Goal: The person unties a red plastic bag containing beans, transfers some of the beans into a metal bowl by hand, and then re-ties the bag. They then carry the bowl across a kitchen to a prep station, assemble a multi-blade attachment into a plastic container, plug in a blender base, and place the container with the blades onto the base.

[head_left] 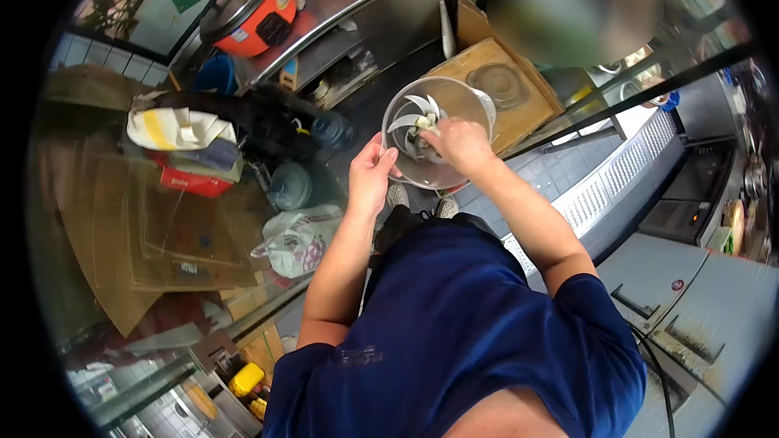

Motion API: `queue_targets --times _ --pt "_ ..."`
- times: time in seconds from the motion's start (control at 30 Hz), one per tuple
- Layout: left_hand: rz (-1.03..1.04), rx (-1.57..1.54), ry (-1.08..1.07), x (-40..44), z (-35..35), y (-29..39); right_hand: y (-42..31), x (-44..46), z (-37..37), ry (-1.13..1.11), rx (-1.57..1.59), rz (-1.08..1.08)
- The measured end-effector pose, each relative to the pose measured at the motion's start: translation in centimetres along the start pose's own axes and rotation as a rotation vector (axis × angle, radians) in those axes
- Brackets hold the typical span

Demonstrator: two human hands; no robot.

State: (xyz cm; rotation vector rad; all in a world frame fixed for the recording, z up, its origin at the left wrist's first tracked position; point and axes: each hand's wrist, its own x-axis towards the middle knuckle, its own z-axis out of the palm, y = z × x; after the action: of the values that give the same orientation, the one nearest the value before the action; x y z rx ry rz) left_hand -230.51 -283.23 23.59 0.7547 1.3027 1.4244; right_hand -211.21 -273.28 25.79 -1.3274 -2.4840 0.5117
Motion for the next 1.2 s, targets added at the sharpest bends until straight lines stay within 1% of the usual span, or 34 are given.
queue_targets --times 0.03,0.07,0.1,0.17,0.23,0.3,0.4,0.43,0.47,0.5,0.53,0.57,0.6,0.63,0.7,0.73,0.77,0.8,0.83,0.87,0.9,0.93,0.97,1.03,1.13,1.17,1.2 --pt "-0.001 -0.038 -0.016 0.2 0.4 0.3 0.2 0.1 0.4 0.036 0.009 -0.007" --pt "-0.081 -0.065 0.013 0.1 0.8 0.7 0.5 0.1 0.6 0.071 0.063 -0.036" --pt "-0.09 -0.039 0.038 -0.2 1.2 1.3 -0.1 0.0 0.0 0.084 0.107 -0.03" --pt "-0.107 -0.003 0.056 -0.4 1.4 2.3 -0.4 -0.2 -0.3 0.047 0.137 -0.035" --pt "-0.104 -0.105 0.037 0.9 0.0 0.1 -0.4 -0.3 -0.7 0.044 0.073 -0.12" --pt "-0.129 -0.153 -0.008 2.0 -0.8 -0.4 0.3 0.0 -0.5 0.033 0.061 -0.146" --pt "-0.114 -0.001 0.028 2.1 -0.9 -0.1 0.9 0.6 0.3 0.046 0.049 -0.148" --pt "-0.116 -0.01 0.02 2.0 -1.0 -0.2 1.1 1.0 0.7 0.049 0.049 -0.15" --pt "-0.116 -0.022 0.014 2.0 -1.1 -0.3 1.3 1.2 1.0 -0.023 0.017 -0.109" --pt "-0.116 -0.036 0.008 2.1 -0.9 -0.4 0.7 1.4 0.0 -0.087 -0.009 -0.056" --pt "-0.071 -0.047 0.034 1.7 0.1 0.3 -0.4 1.4 -1.8 -0.152 -0.034 -0.002" --pt "-0.086 -0.035 0.037 1.8 0.3 0.2 -1.0 1.5 -2.7 -0.22 -0.055 0.052" --pt "-0.102 -0.022 0.047 1.8 0.2 0.1 -1.1 1.8 -1.9 -0.218 -0.028 0.152" --pt "-0.117 -0.009 0.068 1.6 -0.1 0.0 -0.9 1.6 -1.3 -0.113 -0.021 0.139" --pt "-0.055 -0.278 -0.087 2.0 -1.5 -1.8 -1.0 0.9 -0.6 0.084 0.013 0.071" --pt "-0.084 -0.309 0.002 0.9 0.1 0.7 -1.2 0.7 -0.9 0.035 0.015 0.038" --pt "-0.107 -0.217 0.048 1.1 -0.2 0.1 -0.8 0.5 -0.5 0.049 0.044 -0.058" --pt "-0.134 -0.125 0.091 1.3 -0.6 -0.5 -0.7 0.5 -0.4 0.052 0.073 -0.111" --pt "-0.165 -0.035 0.132 1.5 -0.9 -1.1 -0.7 0.7 -0.1 0.039 0.075 -0.119" --pt "-0.153 -0.102 0.102 2.0 -1.6 -2.2 -0.7 0.9 -0.1 -0.01 0.001 -0.145" --pt "-0.117 -0.097 0.088 1.9 -1.6 -2.3 -0.3 1.2 0.5 -0.019 -0.039 -0.153" --pt "-0.086 -0.095 0.092 2.0 -1.5 -2.5 0.1 1.4 1.1 0.017 -0.001 -0.156" --pt "-0.085 -0.117 0.074 2.1 -1.7 -2.6 0.5 1.6 1.4 -0.024 -0.013 -0.138" --pt "-0.065 -0.047 0.095 2.3 -1.2 -2.6 0.8 2.0 1.8 -0.038 0.02 -0.105" --pt "-0.046 -0.028 0.121 2.6 -1.9 -3.5 1.0 2.4 2.7 -0.038 0.051 -0.134" --pt "-0.036 -0.025 0.135 3.1 -2.2 -3.9 0.9 2.5 2.7 0.004 0.09 -0.136" --pt "-0.072 -0.054 0.135 3.4 -2.4 -3.7 -0.1 2.5 1.5 0.044 0.129 -0.138"
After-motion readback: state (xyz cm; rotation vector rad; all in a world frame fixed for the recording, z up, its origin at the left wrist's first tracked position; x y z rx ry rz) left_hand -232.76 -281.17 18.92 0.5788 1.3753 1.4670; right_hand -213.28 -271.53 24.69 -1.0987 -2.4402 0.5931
